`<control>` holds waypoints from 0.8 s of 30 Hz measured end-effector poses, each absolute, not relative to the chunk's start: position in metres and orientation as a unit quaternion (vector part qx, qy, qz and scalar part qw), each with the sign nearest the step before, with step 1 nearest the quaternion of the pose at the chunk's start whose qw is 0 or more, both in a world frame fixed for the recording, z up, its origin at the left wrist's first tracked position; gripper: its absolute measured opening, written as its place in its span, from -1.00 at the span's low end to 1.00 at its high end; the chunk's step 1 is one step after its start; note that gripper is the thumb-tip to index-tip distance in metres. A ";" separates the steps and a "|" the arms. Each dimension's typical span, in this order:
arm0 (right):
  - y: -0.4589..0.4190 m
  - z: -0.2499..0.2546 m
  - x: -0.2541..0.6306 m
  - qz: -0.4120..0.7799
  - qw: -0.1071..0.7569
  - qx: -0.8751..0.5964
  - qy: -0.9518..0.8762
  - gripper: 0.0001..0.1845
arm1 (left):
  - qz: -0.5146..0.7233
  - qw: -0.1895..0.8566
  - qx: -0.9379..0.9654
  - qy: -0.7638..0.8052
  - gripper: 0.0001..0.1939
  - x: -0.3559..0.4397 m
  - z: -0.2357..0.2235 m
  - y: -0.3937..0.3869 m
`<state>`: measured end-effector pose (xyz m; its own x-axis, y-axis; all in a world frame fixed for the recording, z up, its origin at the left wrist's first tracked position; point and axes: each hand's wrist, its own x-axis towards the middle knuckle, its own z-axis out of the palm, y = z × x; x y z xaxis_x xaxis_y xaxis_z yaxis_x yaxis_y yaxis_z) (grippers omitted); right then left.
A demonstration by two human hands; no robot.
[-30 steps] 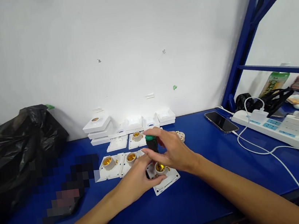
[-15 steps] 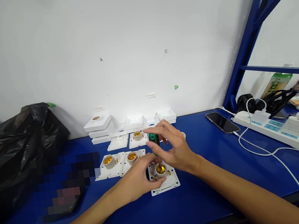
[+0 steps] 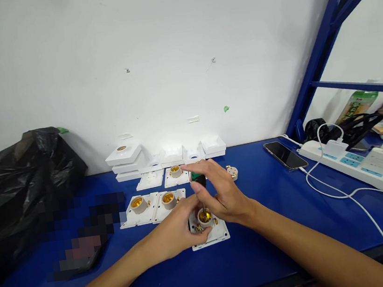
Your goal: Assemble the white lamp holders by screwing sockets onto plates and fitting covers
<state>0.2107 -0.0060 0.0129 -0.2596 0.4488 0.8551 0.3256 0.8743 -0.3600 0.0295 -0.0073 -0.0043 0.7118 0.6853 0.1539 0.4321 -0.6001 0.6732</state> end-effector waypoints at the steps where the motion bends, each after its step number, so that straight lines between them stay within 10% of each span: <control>1: -0.006 0.010 0.210 0.053 0.567 -0.250 -0.783 -0.58 | 0.205 0.310 0.871 0.321 -0.68 0.030 -0.004 -0.008; 24: -0.009 0.002 0.184 0.057 0.633 -0.236 -0.735 -0.58 | 0.221 0.300 0.877 0.303 -0.66 0.014 -0.014 -0.012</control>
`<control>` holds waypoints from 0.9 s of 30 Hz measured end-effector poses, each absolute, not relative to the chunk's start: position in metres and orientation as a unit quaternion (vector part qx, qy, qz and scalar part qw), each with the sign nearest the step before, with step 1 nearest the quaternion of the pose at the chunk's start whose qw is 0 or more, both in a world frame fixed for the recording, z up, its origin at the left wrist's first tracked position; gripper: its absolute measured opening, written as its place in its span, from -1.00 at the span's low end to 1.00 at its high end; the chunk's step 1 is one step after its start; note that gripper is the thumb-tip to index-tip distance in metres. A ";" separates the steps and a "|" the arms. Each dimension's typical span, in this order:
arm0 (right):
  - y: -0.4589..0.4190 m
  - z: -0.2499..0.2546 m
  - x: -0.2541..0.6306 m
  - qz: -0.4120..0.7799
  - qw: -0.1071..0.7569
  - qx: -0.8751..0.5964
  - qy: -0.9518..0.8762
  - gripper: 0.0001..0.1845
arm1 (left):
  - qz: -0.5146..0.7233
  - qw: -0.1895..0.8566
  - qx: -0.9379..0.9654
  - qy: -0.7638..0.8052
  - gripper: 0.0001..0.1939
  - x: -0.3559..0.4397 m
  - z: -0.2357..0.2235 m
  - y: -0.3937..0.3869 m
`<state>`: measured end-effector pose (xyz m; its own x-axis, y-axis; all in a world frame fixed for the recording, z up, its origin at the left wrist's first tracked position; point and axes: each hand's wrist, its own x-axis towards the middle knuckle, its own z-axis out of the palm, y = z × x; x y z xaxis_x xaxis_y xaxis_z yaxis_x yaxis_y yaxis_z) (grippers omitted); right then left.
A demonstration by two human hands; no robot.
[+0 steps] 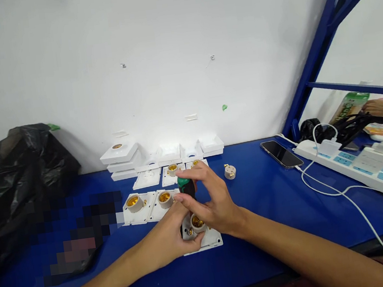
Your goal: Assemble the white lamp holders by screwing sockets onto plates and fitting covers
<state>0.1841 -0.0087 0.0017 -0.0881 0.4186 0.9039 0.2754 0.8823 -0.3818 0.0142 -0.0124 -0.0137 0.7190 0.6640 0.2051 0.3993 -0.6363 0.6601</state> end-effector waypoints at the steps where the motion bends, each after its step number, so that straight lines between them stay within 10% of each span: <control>1: -0.009 0.001 0.184 0.058 0.631 -0.238 -0.736 -0.58 | 0.218 0.300 0.879 0.299 -0.66 0.014 -0.013 -0.013; 27: -0.010 -0.008 0.191 0.059 0.660 -0.236 -0.711 -0.42 | 0.207 0.287 0.884 0.305 -0.66 0.011 -0.011 -0.014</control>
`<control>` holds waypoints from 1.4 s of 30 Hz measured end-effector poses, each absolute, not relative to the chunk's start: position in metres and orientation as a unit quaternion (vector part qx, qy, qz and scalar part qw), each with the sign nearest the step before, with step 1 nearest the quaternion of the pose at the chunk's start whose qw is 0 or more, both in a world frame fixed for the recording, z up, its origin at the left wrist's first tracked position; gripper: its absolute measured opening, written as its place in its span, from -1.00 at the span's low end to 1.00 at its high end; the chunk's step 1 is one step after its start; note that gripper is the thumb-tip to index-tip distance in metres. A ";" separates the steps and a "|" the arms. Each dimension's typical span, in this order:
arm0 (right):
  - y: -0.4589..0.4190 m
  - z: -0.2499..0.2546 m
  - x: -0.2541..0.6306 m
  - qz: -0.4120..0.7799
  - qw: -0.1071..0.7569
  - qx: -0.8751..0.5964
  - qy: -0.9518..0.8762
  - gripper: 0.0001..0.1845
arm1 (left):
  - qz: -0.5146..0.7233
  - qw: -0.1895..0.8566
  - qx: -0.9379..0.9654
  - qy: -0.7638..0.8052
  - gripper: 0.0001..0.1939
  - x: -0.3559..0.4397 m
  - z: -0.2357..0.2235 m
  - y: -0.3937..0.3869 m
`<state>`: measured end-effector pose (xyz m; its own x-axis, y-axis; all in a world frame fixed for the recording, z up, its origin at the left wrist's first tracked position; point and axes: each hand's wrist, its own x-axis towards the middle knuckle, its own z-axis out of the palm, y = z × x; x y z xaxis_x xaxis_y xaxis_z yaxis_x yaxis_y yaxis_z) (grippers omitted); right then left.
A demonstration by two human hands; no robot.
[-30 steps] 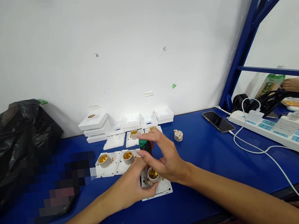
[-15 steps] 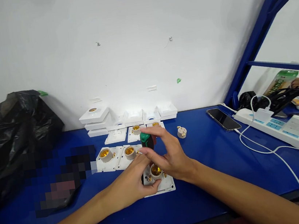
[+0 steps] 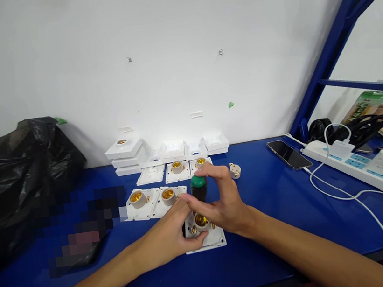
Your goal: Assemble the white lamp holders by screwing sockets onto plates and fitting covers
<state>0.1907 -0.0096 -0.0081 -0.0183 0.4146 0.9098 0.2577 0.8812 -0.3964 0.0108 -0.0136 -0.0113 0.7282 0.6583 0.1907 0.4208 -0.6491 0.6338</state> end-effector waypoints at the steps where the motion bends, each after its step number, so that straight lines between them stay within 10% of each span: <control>1: -0.009 -0.008 0.190 0.048 0.671 -0.229 -0.703 -0.39 | 0.209 0.285 0.884 0.306 -0.66 0.011 -0.012 -0.014; 42: -0.010 0.012 0.195 0.054 0.604 -0.226 -0.762 -0.53 | 0.202 0.297 0.886 0.293 -0.73 0.010 -0.009 -0.011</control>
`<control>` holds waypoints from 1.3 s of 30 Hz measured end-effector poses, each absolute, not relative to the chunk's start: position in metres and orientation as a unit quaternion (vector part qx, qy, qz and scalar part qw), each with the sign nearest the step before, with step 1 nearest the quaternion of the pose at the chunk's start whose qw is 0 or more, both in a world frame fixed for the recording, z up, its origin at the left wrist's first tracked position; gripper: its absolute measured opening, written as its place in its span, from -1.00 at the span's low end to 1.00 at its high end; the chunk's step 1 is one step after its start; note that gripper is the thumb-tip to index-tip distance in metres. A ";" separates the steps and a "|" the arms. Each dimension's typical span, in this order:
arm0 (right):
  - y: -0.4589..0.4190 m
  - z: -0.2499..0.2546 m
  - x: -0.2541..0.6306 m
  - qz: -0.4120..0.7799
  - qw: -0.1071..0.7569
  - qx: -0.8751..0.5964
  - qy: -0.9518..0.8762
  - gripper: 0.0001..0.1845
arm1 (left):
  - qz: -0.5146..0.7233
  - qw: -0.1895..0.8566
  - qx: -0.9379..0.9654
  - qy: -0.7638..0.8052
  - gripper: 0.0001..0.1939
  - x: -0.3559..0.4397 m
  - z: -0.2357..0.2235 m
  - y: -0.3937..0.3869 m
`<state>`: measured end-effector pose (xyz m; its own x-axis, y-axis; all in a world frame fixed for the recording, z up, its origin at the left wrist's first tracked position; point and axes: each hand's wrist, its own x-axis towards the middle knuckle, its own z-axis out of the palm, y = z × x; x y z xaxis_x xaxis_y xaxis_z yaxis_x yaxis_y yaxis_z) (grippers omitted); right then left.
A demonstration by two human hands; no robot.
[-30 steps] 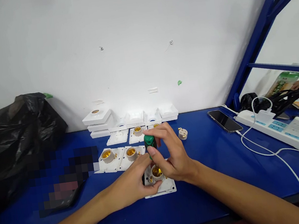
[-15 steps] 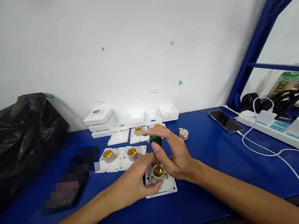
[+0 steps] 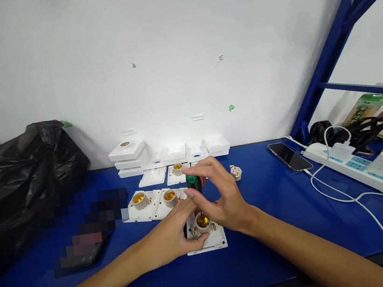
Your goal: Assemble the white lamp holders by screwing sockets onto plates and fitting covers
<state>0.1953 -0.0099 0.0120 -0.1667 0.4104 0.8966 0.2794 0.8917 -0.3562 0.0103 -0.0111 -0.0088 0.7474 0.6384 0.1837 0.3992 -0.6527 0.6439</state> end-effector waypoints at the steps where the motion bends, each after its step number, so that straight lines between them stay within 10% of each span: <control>1: -0.009 0.012 0.196 0.040 0.611 -0.228 -0.757 -0.51 | 0.204 0.296 0.887 0.291 -0.74 0.010 -0.009 -0.011; 39: -0.008 0.014 0.198 0.037 0.552 -0.212 -0.805 -0.49 | 0.204 0.297 0.884 0.298 -0.68 0.010 -0.010 -0.012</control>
